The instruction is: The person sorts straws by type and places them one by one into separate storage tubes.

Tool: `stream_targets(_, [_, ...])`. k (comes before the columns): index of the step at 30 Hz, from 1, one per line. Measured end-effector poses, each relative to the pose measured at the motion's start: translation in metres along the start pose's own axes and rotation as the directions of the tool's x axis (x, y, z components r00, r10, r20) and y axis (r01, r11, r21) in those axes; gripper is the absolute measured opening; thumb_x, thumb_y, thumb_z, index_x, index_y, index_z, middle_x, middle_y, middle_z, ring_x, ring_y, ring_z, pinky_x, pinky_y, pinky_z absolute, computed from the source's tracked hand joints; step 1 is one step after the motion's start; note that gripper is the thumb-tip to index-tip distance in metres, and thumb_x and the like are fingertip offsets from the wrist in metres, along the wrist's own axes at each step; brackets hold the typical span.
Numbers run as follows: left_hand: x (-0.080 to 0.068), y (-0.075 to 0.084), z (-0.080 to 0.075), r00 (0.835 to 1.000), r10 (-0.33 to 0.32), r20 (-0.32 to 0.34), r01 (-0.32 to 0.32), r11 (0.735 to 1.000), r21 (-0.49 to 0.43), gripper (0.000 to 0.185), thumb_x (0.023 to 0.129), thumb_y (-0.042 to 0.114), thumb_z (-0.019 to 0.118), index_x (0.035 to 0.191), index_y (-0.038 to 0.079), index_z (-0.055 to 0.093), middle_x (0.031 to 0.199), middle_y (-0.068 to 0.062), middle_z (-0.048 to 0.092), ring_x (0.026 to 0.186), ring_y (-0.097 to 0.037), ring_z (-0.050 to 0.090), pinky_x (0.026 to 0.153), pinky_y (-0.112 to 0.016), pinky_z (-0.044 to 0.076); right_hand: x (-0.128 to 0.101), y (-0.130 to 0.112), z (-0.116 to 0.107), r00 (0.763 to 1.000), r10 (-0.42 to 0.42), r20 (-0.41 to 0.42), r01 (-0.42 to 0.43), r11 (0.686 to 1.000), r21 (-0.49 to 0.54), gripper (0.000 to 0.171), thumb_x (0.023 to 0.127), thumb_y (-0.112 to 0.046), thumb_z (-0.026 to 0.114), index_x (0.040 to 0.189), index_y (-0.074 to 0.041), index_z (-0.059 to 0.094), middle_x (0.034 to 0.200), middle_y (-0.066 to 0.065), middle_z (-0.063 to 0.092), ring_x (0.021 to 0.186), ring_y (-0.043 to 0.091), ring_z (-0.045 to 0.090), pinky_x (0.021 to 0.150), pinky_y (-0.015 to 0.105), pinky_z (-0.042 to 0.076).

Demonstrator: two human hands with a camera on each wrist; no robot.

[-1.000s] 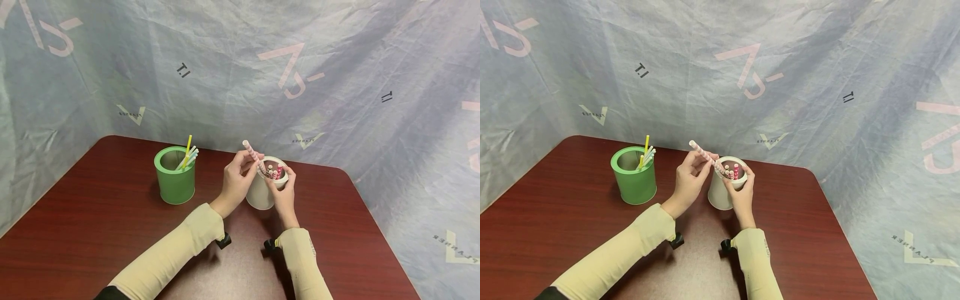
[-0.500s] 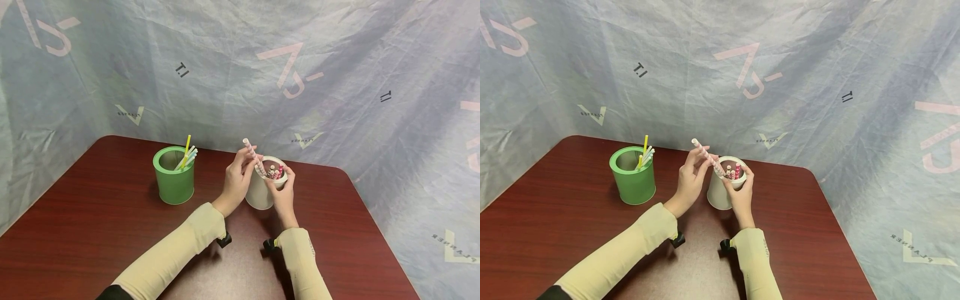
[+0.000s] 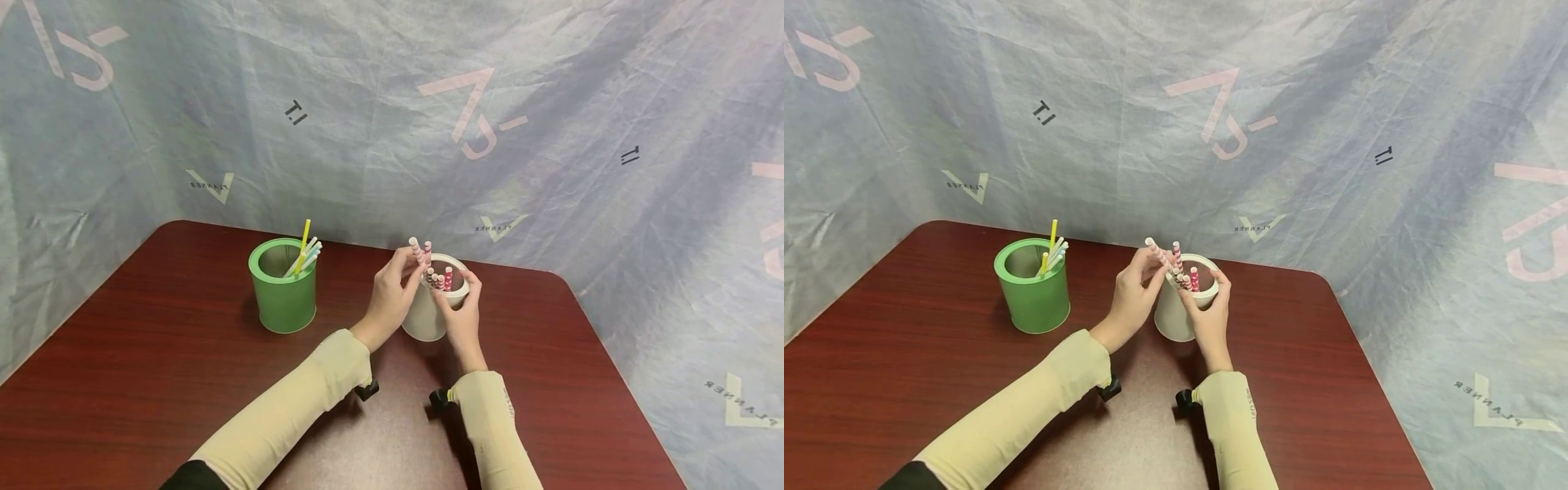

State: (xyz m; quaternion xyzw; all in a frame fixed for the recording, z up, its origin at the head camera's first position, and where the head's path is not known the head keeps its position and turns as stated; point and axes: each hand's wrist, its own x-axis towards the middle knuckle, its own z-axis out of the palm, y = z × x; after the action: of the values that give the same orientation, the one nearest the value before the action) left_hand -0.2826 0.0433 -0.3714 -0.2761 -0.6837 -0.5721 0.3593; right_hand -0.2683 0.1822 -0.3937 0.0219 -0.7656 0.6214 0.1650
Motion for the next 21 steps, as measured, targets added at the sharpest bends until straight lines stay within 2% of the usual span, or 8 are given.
stream_targets(5, [0.0003, -0.0026, 0.0014, 1.0, -0.025, 0.001, 0.025, 1.0, 0.006, 0.02, 0.093, 0.002, 0.06, 0.11, -0.008, 0.055, 0.107, -0.021, 0.067, 0.099, -0.029, 0.069, 0.089, -0.024, 0.054, 0.0005, 0.0007, -0.0002, 1.0, 0.0, 0.006, 0.0, 1.0, 0.011, 0.067, 0.086, -0.012, 0.068, 0.141, -0.005, 0.03, 0.141, 0.018, 0.043, 0.114, 0.022, 0.049, 0.084, 0.017, 0.042])
stream_targets(11, [0.001, -0.0029, 0.0027, 0.998, -0.055, 0.007, 0.054, 0.998, 0.024, 0.02, 0.094, 0.004, 0.059, 0.112, -0.005, 0.056, 0.11, -0.02, 0.068, 0.101, -0.027, 0.069, 0.089, -0.022, 0.053, 0.001, 0.0018, 0.0007, 1.0, -0.01, 0.005, 0.009, 1.0, 0.027, 0.067, 0.086, -0.011, 0.069, 0.141, -0.003, 0.03, 0.138, 0.018, 0.044, 0.11, 0.021, 0.049, 0.082, 0.017, 0.043])
stream_targets(21, [-0.0007, -0.0048, 0.004, 0.998, -0.065, 0.009, 0.065, 0.997, 0.032, 0.018, 0.094, 0.004, 0.06, 0.11, -0.004, 0.056, 0.105, -0.018, 0.068, 0.101, -0.027, 0.069, 0.09, -0.021, 0.053, 0.0014, 0.003, 0.0002, 1.0, 0.004, 0.011, -0.005, 1.0, 0.021, 0.067, 0.087, -0.012, 0.068, 0.14, -0.006, 0.029, 0.138, 0.016, 0.044, 0.11, 0.018, 0.05, 0.083, 0.018, 0.043])
